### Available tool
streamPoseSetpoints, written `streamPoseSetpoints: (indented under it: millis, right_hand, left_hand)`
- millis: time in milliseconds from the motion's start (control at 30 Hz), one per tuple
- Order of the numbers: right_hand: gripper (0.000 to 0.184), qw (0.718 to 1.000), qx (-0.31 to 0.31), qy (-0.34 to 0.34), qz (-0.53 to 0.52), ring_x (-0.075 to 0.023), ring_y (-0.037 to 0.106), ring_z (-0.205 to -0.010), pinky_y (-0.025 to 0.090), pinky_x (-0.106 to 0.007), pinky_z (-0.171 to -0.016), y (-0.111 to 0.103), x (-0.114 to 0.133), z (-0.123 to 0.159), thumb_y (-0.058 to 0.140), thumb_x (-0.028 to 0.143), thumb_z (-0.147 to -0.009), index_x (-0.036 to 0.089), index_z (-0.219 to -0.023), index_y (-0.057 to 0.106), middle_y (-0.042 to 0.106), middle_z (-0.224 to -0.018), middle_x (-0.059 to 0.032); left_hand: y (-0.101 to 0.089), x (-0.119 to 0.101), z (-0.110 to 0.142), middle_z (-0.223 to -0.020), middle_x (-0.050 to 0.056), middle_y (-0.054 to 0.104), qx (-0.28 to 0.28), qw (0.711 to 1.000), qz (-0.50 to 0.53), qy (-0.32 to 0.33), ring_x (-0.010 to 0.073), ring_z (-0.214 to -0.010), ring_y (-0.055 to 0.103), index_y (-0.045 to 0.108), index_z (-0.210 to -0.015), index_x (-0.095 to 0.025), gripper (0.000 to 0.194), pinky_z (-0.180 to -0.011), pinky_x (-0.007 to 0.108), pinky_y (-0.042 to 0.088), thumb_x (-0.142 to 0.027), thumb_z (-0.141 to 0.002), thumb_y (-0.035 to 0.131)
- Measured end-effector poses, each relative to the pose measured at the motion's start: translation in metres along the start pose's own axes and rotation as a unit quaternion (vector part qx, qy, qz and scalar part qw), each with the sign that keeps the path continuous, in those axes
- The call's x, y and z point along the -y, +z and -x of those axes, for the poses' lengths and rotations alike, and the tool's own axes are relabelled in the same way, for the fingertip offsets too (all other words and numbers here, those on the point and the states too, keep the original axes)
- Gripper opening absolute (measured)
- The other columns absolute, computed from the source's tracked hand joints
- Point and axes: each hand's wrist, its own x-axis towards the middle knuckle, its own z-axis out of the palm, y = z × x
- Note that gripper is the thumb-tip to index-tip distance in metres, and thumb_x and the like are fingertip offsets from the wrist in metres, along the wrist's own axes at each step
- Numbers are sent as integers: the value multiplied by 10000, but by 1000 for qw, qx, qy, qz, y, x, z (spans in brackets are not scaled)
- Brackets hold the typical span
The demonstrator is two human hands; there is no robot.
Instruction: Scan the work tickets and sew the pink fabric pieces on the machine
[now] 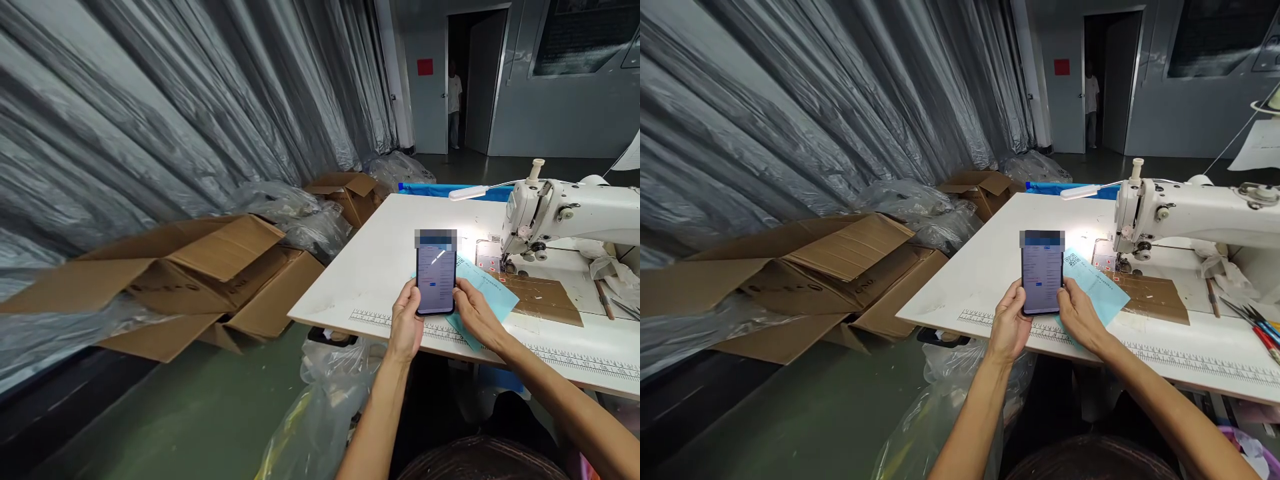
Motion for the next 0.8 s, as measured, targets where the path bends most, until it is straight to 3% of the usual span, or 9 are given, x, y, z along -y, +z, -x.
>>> streamPoseSetpoints:
  millis: [333,800]
  right_hand:
    - [449,1000,15,-2,14,-200,535,-799,411,-325,-732,-3,2,2,297,280,-873,145,-1211,559,593,-841,-25]
    - [432,1000,23,10,11,-212,572,-856,445,-340,-773,-2,1,-5,310,287,-892,149,-1198,580,631,-877,-38]
  left_hand:
    - [-3,3,-2,-1030,94,743,-10,1000,-2,-4,277,-1040,684,696,-1050,-170,548,-880,373,558,-541,-666,816]
    - [-5,2,-2,-1066,97,735,-26,999,11,-17,276,-1071,671,705,-1059,-174,565,-928,375,538,-545,-652,828]
